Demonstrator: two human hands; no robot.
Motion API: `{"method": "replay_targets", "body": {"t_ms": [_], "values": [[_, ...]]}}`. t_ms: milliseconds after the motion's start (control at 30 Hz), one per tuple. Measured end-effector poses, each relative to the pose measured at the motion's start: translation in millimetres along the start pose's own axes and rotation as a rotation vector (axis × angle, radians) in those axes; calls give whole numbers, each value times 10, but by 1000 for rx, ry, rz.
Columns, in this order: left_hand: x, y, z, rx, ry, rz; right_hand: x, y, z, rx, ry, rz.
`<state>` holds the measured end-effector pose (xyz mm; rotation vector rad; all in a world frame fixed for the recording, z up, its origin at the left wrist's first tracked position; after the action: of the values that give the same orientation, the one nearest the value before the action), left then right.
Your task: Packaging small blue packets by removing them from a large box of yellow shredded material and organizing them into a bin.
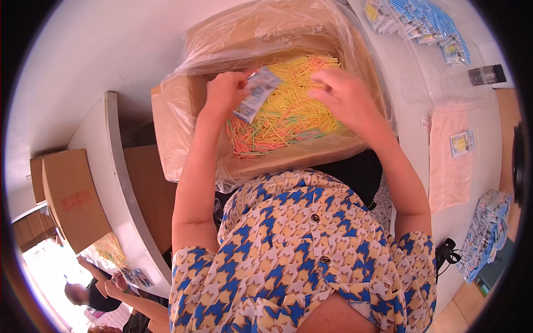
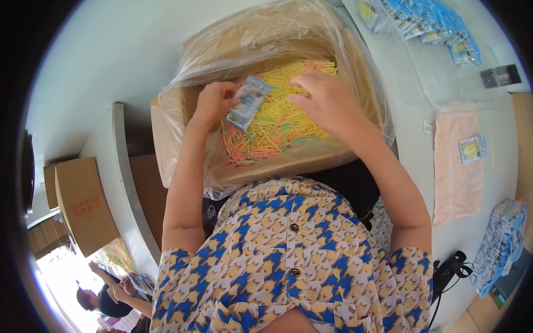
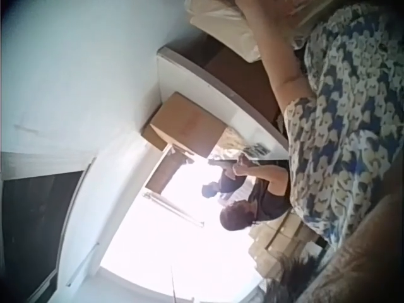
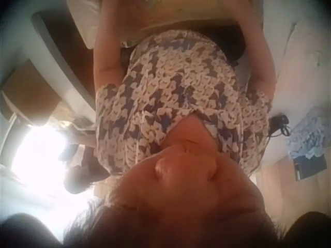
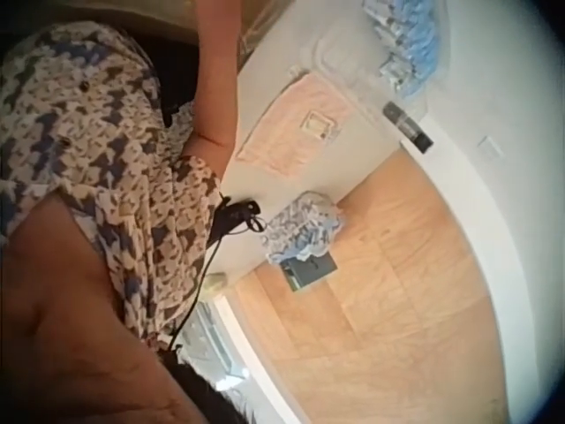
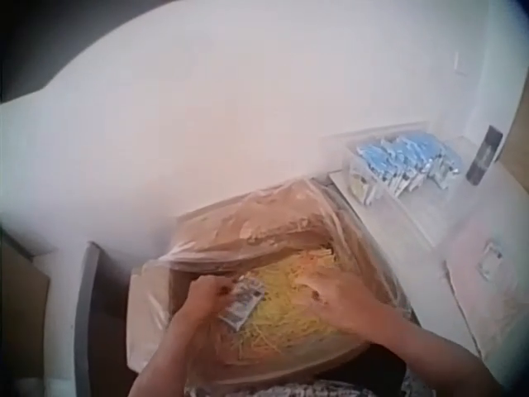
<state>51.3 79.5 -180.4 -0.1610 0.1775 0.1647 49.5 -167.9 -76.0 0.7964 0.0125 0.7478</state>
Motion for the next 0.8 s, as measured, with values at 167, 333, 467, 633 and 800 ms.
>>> {"method": "replay_targets", "body": {"t_ms": [167,333,467,633,800], "values": [[-206,-609,231,-1224,406,-256,408,-323,-439,42,193,-59],[-158,-806,251,-1282,194,-272,446,-364,-255,303,172,-177],[-54,-789,58,-1195,14,-241,140,-798,-362,-176,720,-151],[-42,-870,62,-1238,-60,-173,-366,-1477,-665,-787,838,-63],[-3,-961,29,-1318,-77,-164,-475,-1713,-683,-792,936,11]]}}
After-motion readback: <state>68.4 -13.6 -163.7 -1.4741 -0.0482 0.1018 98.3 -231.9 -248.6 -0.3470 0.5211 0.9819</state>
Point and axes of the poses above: each hand's wrist, its own x-axis towards the middle knuckle, its own z-axis out of the back of the hand, y = z × x, the point moved 6 cm from there along x, towards the middle knuckle, and after that the axes turned 7 degrees about z, right-handed, at the moved point
